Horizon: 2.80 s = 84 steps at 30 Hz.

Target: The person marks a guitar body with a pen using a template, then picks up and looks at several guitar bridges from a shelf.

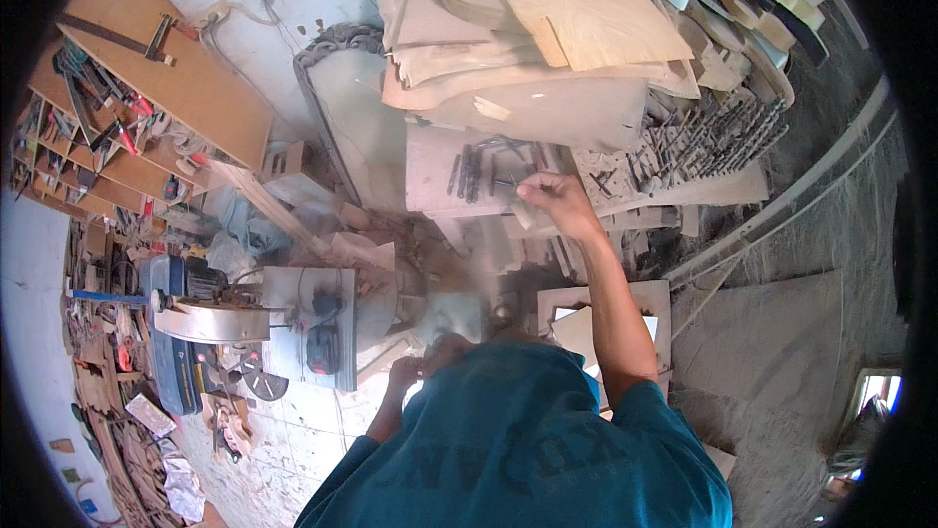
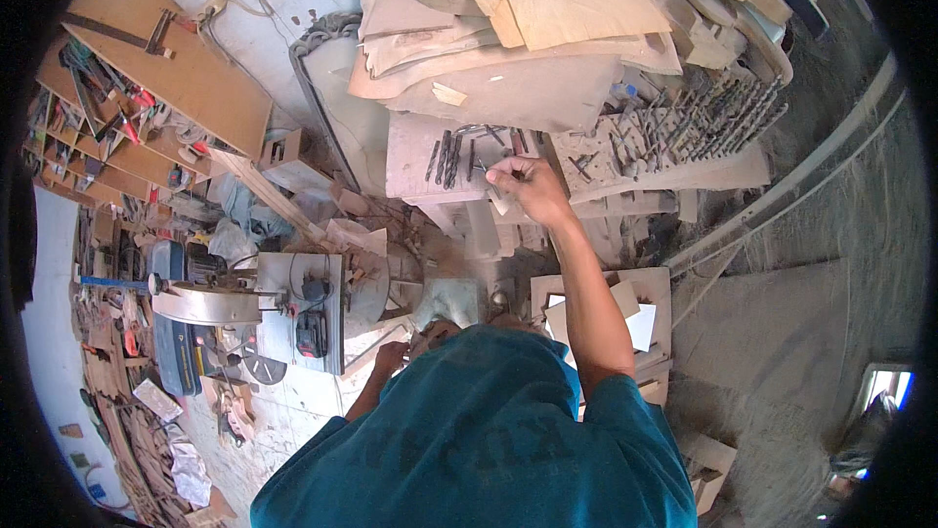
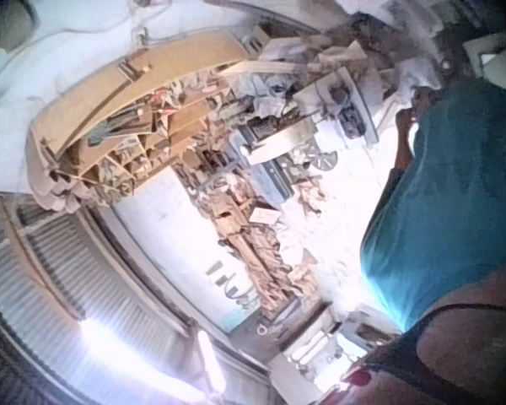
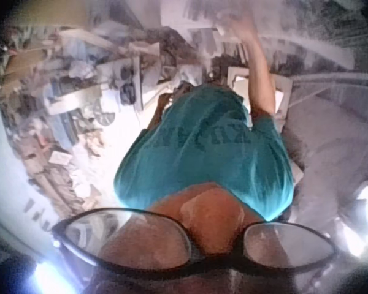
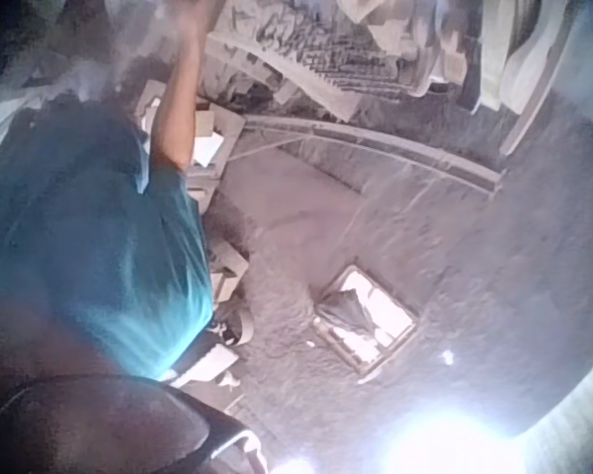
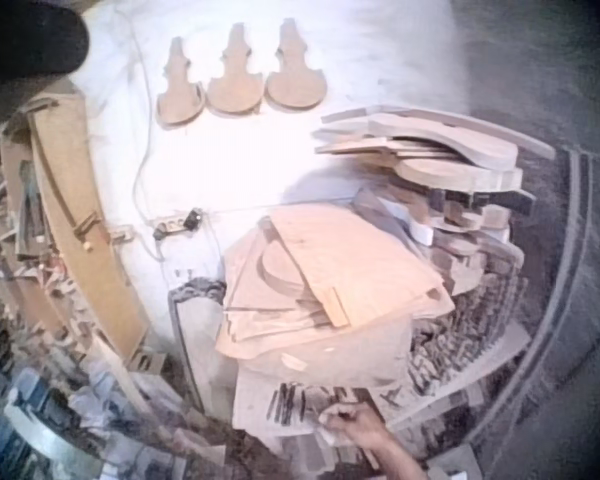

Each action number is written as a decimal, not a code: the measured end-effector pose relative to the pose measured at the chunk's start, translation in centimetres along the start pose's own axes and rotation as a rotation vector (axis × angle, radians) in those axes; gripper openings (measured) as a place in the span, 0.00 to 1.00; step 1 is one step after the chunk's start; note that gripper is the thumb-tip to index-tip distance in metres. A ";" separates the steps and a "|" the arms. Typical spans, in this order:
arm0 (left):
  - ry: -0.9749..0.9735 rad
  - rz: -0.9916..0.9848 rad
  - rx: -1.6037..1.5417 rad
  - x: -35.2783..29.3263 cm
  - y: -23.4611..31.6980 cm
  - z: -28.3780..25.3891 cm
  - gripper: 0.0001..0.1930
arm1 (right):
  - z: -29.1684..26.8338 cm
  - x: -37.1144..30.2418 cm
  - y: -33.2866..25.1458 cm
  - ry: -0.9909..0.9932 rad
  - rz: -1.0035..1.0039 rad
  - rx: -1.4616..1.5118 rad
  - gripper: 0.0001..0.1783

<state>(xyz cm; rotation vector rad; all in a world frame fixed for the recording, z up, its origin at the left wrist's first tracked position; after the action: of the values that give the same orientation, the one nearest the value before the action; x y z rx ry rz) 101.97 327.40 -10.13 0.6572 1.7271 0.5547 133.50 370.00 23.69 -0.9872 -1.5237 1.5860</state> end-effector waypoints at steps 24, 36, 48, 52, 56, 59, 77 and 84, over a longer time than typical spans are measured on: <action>-0.044 0.025 0.452 -1.0 4.4 -0.4 0.16 | 1.7 -2.6 -0.2 -0.086 0.134 0.474 0.14; 0.016 0.080 0.413 -0.9 5.8 -0.3 0.20 | 1.5 -2.8 -0.1 -0.085 0.186 0.636 0.13; 0.003 -0.022 -0.027 1.1 1.4 -0.9 0.15 | 2.2 -3.3 -1.4 0.059 0.304 0.749 0.11; 0.039 0.202 0.488 1.2 1.3 -0.8 0.13 | 0.4 -3.7 1.1 0.000 0.265 0.729 0.12; 0.022 0.122 0.481 -0.1 2.7 -0.4 0.18 | 0.7 -4.7 2.2 0.064 0.245 0.689 0.11; 0.031 0.297 0.659 -0.1 1.9 -0.5 0.19 | 1.1 -5.6 2.5 0.048 0.243 0.749 0.13; 0.062 -0.153 0.151 -2.0 6.7 0.7 0.10 | 0.9 -6.6 1.1 -0.021 0.304 0.819 0.17; 0.229 0.204 0.582 0.5 4.5 0.1 0.20 | 1.1 -7.0 2.8 -0.022 0.318 0.784 0.11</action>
<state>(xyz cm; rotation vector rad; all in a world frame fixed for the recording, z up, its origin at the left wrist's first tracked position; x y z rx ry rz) 102.57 331.07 -7.51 1.2288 2.0686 0.2634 135.77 363.13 21.22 -0.7628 -0.6401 2.1650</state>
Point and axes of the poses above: each hand's wrist, its own x-axis towards the middle knuckle, its own z-axis out of the palm, y = z × x, the point moved 1 cm from there along x, towards the middle knuckle, and after that the axes turned 13 degrees about x, right-handed, at the moved point
